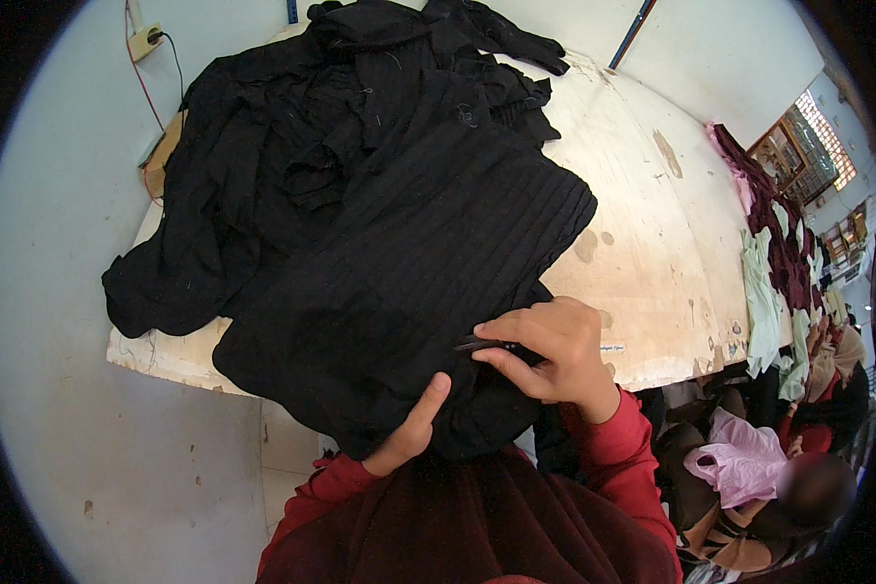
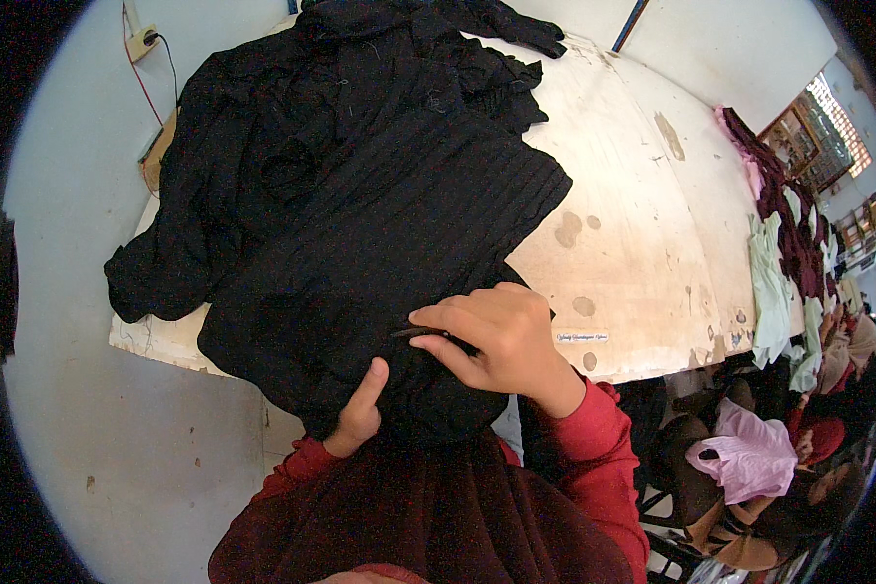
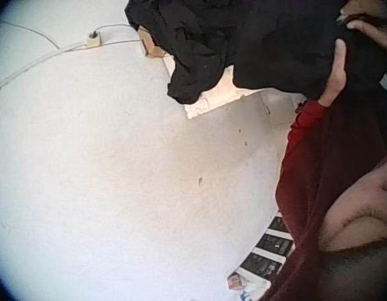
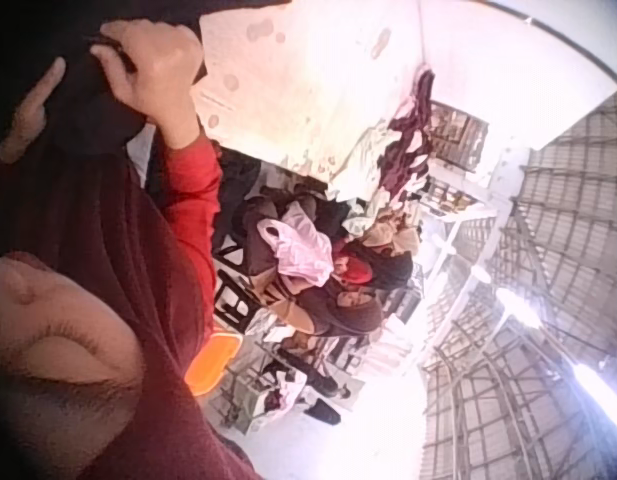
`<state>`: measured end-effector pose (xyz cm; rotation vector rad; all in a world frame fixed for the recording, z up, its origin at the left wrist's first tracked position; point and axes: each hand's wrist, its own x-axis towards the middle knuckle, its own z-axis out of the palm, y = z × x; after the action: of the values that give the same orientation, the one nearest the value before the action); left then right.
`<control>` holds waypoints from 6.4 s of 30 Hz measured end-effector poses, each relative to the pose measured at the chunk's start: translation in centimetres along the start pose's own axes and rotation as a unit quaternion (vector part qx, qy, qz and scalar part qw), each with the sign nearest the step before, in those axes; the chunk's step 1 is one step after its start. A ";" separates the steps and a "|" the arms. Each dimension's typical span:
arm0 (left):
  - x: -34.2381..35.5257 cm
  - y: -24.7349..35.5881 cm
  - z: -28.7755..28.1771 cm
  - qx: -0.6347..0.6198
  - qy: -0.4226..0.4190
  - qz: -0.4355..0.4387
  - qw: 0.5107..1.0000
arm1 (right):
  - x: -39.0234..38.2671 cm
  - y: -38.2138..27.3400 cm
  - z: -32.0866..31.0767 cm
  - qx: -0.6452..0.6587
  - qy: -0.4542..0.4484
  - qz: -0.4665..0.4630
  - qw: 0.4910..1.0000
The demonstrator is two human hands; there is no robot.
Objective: The person uses a small blade to cut a black garment laid on a table. They repeatedly lift and reposition the fabric, make short cuts along seams and edges, and continue trimming the garment throughout the clip.
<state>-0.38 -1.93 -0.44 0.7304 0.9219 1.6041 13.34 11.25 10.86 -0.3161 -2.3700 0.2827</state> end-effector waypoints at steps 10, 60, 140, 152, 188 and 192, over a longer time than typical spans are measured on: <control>0.0 -0.1 0.0 -0.005 0.013 -0.003 1.000 | 0.1 0.9 -0.1 0.039 -0.034 -0.001 0.999; 4.0 -4.7 -4.8 -0.216 0.194 -0.035 0.956 | -6.3 0.0 9.1 0.129 -0.187 0.120 0.966; 3.2 0.6 -2.3 -0.049 0.061 0.050 0.996 | 1.2 0.7 3.8 0.406 -0.071 0.222 0.884; 3.0 0.8 -2.6 -0.042 0.070 0.051 0.995 | 0.9 0.8 2.7 0.208 -0.021 0.149 0.967; 3.7 1.1 -1.9 -0.052 0.056 0.038 0.996 | 1.8 -1.9 3.0 0.334 -0.043 0.258 0.905; 3.3 1.3 -2.1 -0.046 0.070 0.043 0.996 | 1.9 -1.7 3.9 0.314 -0.102 0.321 0.888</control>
<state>-3.49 0.79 -0.42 0.6071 0.9207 1.7786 9.06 9.79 9.71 -0.7702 -2.1444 1.4127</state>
